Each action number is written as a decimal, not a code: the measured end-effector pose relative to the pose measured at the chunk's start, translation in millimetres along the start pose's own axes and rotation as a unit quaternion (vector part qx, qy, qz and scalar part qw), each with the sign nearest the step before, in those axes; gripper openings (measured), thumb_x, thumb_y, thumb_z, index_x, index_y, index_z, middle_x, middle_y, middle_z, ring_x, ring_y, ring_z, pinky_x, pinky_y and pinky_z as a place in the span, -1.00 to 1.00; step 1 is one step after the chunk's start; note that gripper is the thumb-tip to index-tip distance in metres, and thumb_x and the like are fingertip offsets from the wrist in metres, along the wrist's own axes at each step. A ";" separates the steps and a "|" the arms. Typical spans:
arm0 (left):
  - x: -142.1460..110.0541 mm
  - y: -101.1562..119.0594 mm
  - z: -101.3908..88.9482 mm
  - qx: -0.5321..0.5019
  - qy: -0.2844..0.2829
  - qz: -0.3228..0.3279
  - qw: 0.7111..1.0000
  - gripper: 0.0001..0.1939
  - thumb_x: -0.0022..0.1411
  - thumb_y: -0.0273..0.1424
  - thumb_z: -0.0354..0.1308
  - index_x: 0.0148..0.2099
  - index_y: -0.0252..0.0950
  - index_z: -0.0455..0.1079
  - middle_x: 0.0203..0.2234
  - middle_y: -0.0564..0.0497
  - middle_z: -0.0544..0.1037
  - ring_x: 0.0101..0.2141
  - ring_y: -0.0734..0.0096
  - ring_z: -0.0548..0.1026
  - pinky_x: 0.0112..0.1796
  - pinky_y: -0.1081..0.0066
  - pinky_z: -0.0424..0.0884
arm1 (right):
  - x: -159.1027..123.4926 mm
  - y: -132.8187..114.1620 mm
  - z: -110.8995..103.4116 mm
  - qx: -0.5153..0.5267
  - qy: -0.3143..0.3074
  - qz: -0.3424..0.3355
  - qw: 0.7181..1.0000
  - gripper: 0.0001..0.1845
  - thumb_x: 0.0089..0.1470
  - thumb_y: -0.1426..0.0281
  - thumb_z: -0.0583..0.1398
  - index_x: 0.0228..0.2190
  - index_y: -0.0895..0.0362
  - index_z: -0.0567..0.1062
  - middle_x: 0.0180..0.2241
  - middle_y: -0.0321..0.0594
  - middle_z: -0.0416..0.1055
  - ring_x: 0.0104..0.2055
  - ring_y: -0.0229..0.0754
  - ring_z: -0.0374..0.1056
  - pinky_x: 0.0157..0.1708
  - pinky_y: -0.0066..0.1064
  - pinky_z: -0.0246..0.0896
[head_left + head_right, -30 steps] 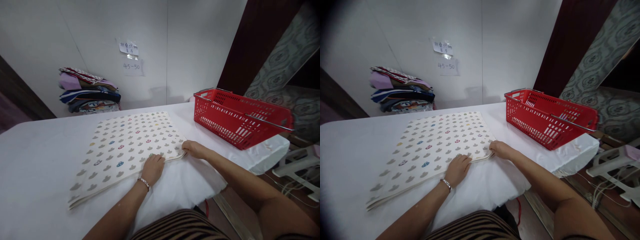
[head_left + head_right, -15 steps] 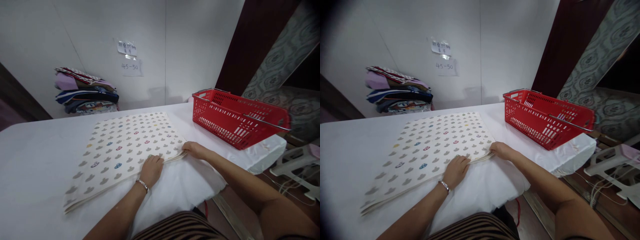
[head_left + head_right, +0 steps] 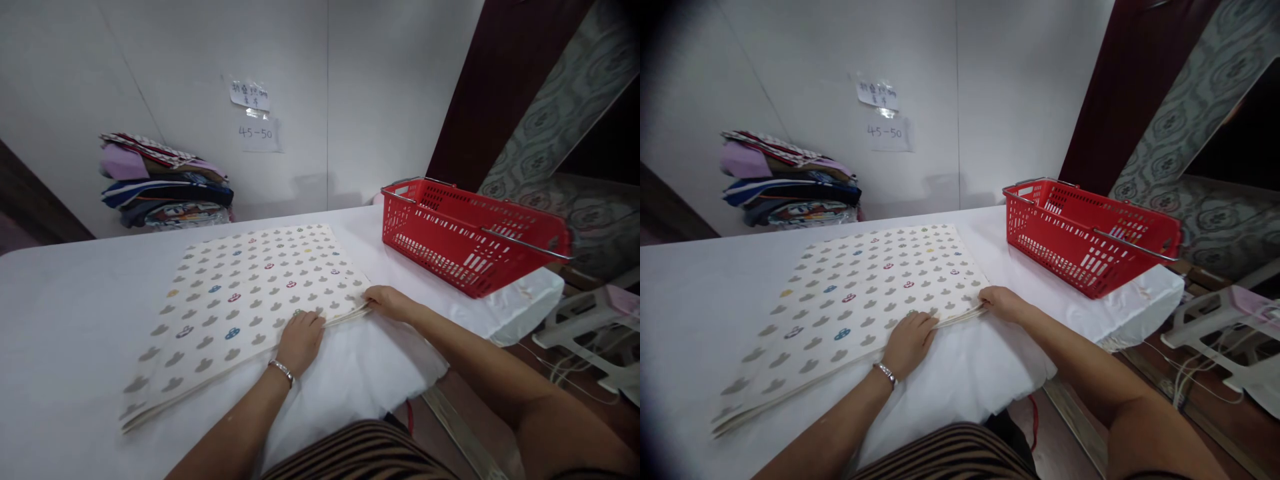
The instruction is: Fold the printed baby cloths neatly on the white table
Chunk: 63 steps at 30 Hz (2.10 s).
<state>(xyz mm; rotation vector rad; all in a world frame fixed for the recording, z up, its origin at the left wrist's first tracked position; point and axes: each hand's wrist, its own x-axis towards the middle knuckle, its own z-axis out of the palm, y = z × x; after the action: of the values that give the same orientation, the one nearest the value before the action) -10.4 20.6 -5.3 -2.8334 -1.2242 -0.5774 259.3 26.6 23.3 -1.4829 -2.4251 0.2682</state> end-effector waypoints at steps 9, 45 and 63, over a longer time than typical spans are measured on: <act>-1.0 -1.5 1.5 -0.006 0.005 0.001 1.000 -0.82 0.18 -0.47 -0.02 -0.18 -0.25 0.34 -0.31 -0.01 0.42 -0.27 0.32 0.31 -0.25 0.30 0.25 | -3.6 2.7 -0.6 0.055 0.010 -0.028 0.998 -0.87 -0.08 0.62 0.14 -0.49 0.17 0.39 -0.45 -0.29 0.34 -0.41 -0.26 0.25 -0.39 -0.49 0.14; -0.5 -2.3 3.2 0.003 0.013 0.015 1.000 -0.81 0.19 -0.48 -0.04 -0.16 -0.25 0.34 -0.32 -0.02 0.41 -0.28 0.32 0.31 -0.26 0.30 0.26 | -22.6 -7.6 -2.1 -0.013 0.011 -0.070 0.997 -0.76 0.11 0.50 0.06 -0.29 0.11 0.52 0.09 -0.17 0.16 0.16 -0.07 -0.02 0.07 -0.21 0.03; -0.4 -1.1 0.9 0.002 -0.004 0.006 1.000 -0.81 0.21 -0.45 -0.05 -0.14 -0.24 0.33 -0.30 -0.01 0.40 -0.26 0.31 0.31 -0.25 0.30 0.24 | 3.5 -37.5 21.5 -0.066 -0.003 -0.142 0.988 -0.86 0.12 0.44 0.11 -0.32 0.14 0.49 0.17 -0.15 0.01 0.24 -0.02 -0.26 0.12 -0.05 -0.19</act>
<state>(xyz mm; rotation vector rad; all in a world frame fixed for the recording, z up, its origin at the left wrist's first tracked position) -11.1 21.1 -6.4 -2.8412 -1.2076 -0.5629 219.2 12.5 15.0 -1.1638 -2.6631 0.0513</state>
